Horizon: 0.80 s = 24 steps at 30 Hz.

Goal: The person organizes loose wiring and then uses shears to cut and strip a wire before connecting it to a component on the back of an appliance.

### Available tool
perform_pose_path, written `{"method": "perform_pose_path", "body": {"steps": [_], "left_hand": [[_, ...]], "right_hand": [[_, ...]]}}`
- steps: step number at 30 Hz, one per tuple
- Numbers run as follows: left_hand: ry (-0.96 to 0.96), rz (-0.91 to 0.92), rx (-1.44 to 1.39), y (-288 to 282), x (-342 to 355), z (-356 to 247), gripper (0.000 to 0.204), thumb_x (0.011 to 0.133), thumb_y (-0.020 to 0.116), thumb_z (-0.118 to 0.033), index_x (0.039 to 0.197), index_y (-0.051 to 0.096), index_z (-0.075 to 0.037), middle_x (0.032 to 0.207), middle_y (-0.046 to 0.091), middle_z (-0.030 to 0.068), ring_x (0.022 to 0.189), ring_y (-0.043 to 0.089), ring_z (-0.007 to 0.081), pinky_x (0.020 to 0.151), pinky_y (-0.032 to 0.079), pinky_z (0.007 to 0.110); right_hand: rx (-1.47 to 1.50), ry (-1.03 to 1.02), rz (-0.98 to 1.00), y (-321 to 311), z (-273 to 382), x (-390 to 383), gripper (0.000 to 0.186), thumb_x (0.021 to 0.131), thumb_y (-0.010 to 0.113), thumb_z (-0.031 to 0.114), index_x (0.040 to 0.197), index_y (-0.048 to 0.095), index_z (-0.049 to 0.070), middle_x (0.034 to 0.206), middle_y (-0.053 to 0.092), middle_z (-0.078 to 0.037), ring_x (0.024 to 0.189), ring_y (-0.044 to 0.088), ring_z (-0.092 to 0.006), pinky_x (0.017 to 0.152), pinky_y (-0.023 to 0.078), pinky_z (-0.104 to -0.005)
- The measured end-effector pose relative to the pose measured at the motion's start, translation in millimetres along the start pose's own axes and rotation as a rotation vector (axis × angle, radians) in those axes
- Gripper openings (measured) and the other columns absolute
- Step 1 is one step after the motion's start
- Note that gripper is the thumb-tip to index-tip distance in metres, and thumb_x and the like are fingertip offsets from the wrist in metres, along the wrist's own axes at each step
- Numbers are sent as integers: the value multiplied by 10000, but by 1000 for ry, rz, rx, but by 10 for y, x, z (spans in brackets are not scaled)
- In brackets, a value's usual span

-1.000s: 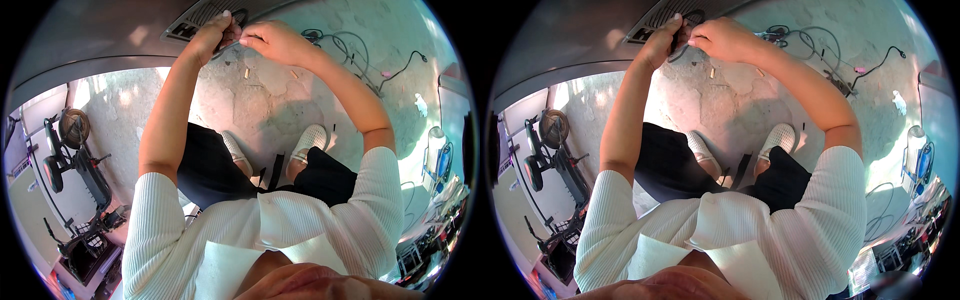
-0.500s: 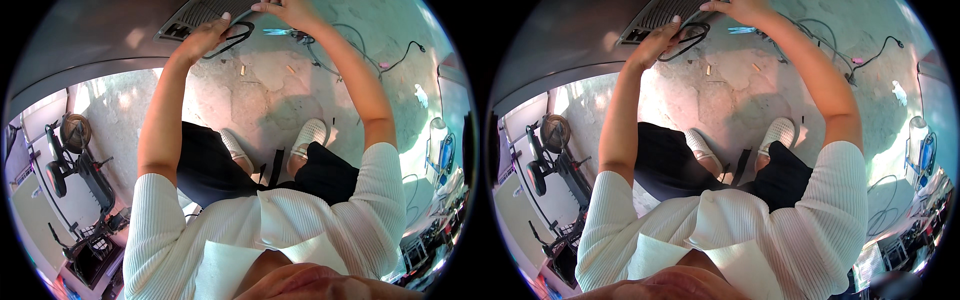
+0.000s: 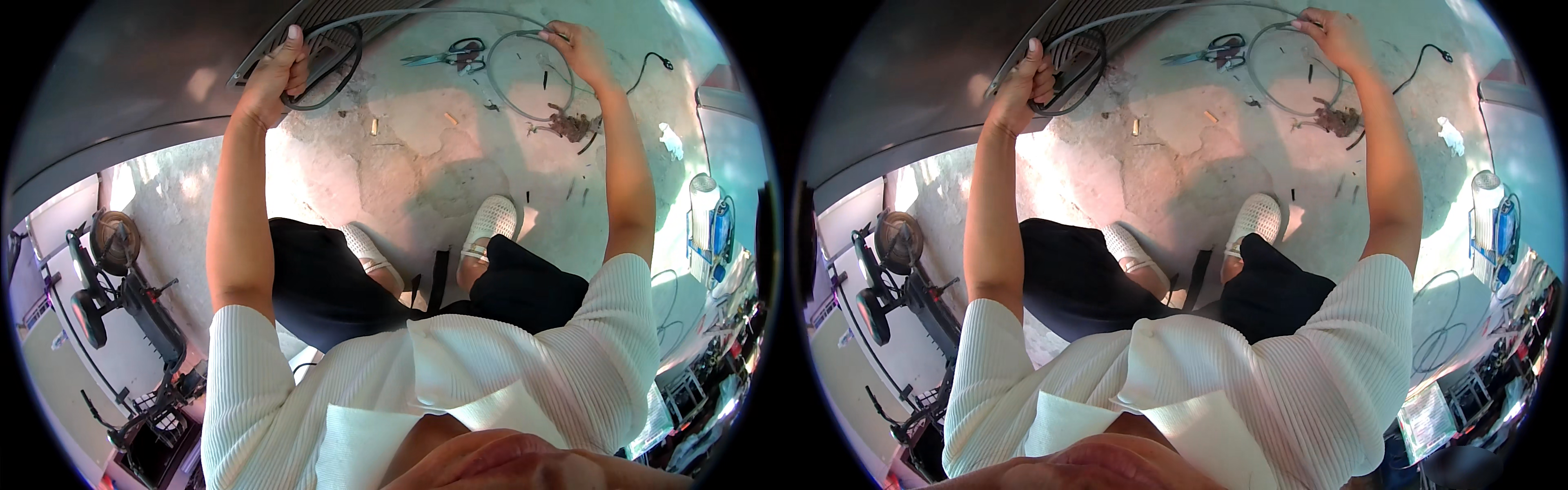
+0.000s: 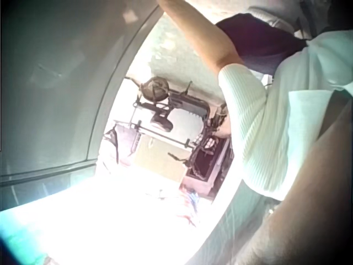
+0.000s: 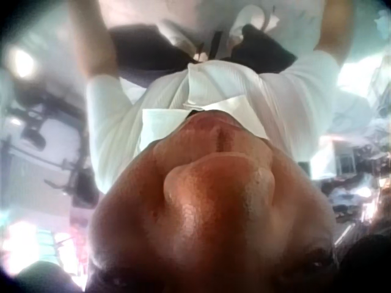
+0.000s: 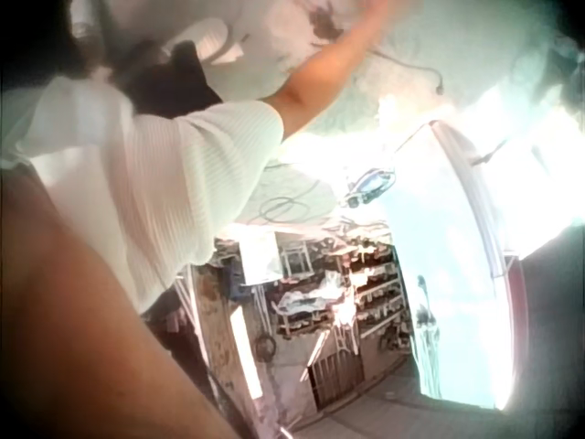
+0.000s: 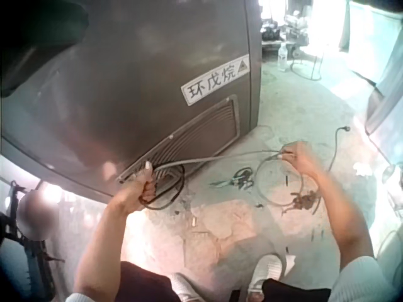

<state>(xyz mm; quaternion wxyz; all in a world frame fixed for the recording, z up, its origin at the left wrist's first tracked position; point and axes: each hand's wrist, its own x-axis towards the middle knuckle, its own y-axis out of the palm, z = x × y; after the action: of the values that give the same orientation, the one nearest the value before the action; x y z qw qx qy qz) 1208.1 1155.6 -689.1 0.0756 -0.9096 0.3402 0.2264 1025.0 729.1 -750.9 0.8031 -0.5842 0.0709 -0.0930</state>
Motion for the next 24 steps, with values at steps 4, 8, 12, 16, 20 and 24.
{"method": "perform_pose_path", "body": {"steps": [4,8,12,16,20,24], "left_hand": [[25,58,381,221,-68,46,517,869,498,-634,653,425,-170,564,288,-63,526,262,68,534,259,217],[4,44,306,222,-33,80,484,880,497,-613,702,449,-166,568,296,-66,527,258,68,523,242,219],[7,29,290,199,-59,-2,497,885,492,-613,668,435,-170,546,291,-69,506,240,61,503,224,215],[30,52,66,68,-69,-26,468,915,484,-561,673,406,-168,550,262,-65,507,231,60,476,199,218],[12,75,48,-42,-127,13,465,925,478,-544,667,385,-168,556,260,-66,505,225,63,472,204,216],[-1,133,44,-62,-126,15,471,932,470,-536,659,369,-166,559,265,-69,498,214,68,468,212,220]], "right_hand": [[-300,-121,-987,-808,258,75,244,865,624,313,855,624,69,741,601,-113,658,557,-245,612,424,-351],[-228,-174,-789,-1042,191,-174,191,890,582,281,996,648,137,978,655,-37,906,591,-276,790,462,-325],[-624,60,-635,-750,-107,-233,137,835,627,284,924,650,184,910,644,10,945,595,-185,958,364,-528],[-674,145,-612,-562,-388,-250,156,836,614,271,984,644,235,973,634,28,988,585,-165,1002,290,-585],[-748,239,-501,-380,-778,-281,172,857,583,254,1019,641,254,1025,632,38,1014,581,-169,1013,272,-585],[-680,367,-750,-760,-689,-402,193,895,549,248,1066,636,263,1029,658,-6,909,622,-148,894,421,-433]]}}
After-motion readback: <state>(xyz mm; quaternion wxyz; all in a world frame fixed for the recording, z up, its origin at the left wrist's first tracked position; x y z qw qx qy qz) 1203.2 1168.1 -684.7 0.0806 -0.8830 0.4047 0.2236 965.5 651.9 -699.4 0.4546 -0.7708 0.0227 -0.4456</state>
